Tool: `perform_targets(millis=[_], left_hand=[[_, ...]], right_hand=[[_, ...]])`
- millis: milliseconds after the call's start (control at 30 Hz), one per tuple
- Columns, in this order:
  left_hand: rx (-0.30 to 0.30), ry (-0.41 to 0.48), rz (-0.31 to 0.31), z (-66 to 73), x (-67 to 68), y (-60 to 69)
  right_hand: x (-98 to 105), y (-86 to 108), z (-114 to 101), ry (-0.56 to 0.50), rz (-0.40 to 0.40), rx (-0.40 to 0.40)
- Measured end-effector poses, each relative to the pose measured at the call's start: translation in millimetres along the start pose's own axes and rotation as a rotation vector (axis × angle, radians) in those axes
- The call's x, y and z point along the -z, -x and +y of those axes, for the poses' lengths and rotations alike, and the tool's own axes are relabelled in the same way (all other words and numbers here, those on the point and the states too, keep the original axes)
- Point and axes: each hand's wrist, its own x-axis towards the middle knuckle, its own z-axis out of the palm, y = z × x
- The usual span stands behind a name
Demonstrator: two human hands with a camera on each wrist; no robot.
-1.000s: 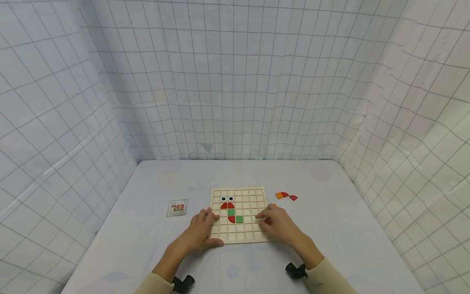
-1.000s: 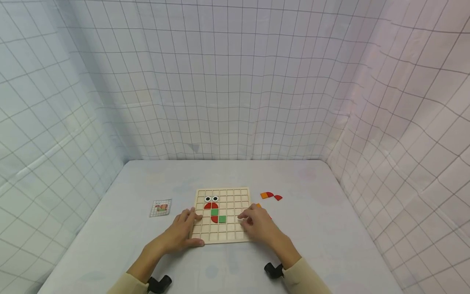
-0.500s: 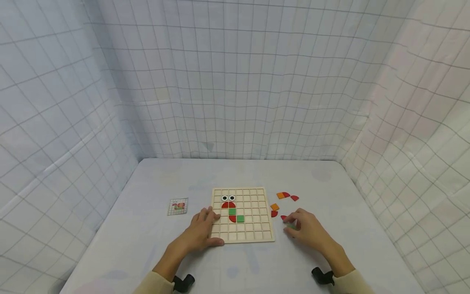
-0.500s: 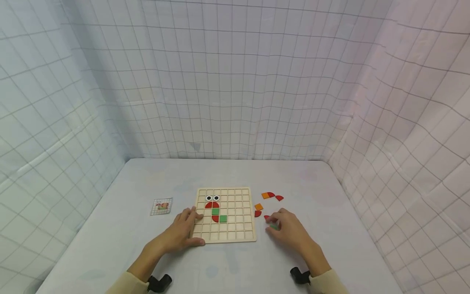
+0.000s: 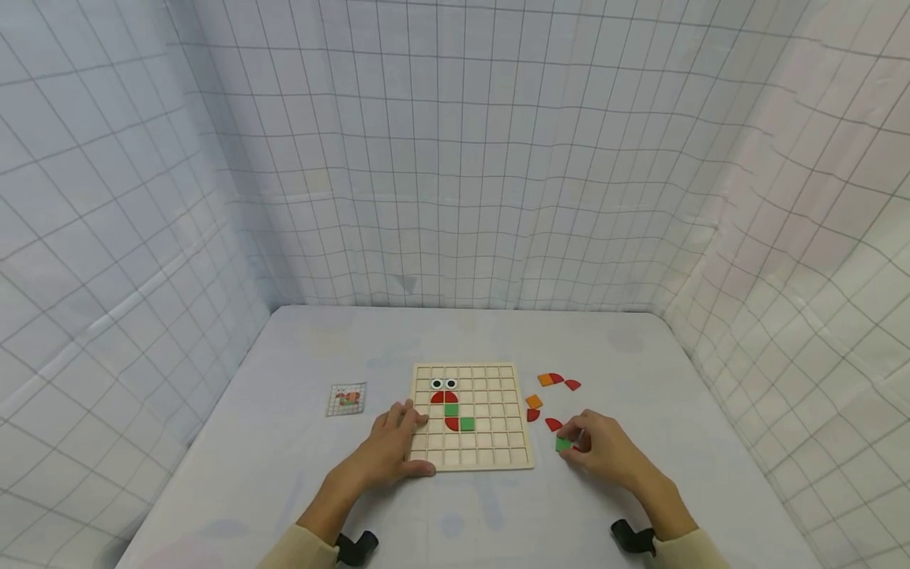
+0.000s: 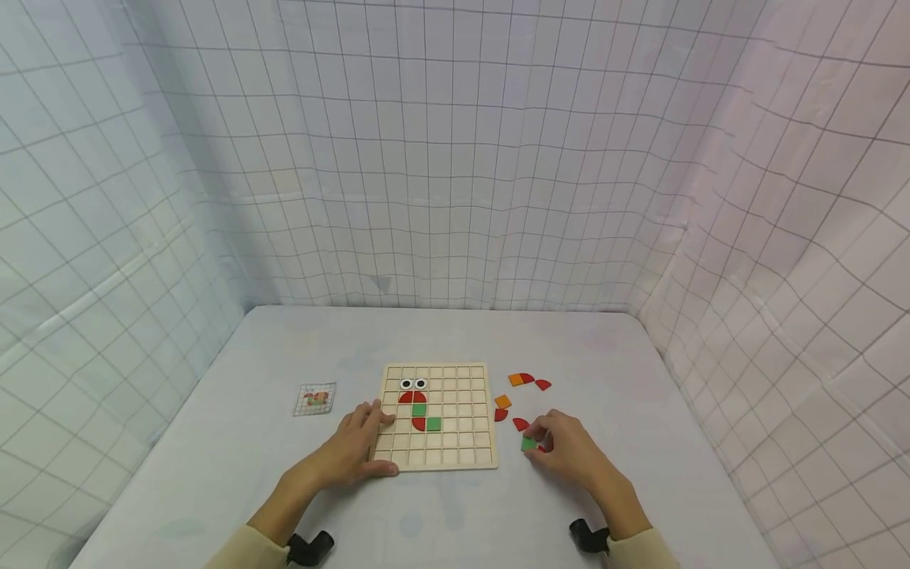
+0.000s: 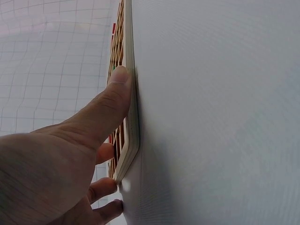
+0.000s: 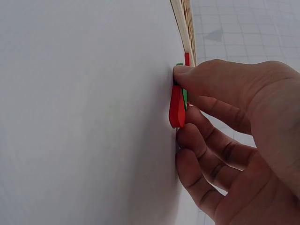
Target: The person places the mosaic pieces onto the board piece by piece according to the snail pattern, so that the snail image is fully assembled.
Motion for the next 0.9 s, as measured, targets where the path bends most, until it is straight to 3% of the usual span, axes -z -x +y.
perform_targets(millis=[533,633,900], left_hand=[[-0.016,0.012,0.006,-1.4,-0.6,0.4],[0.007,0.018,-0.006,-0.8,-0.3,1.6],[-0.004,0.025,-0.004,1.4,1.7,3.0]], right_hand=[[-3.8,-4.7,-1.7,0.012,0.025,0.014],[-4.1,-5.9,-4.1,0.004,0.032,0.031],[-6.3,-11.3,-17.4,0.005,0.065,0.103]])
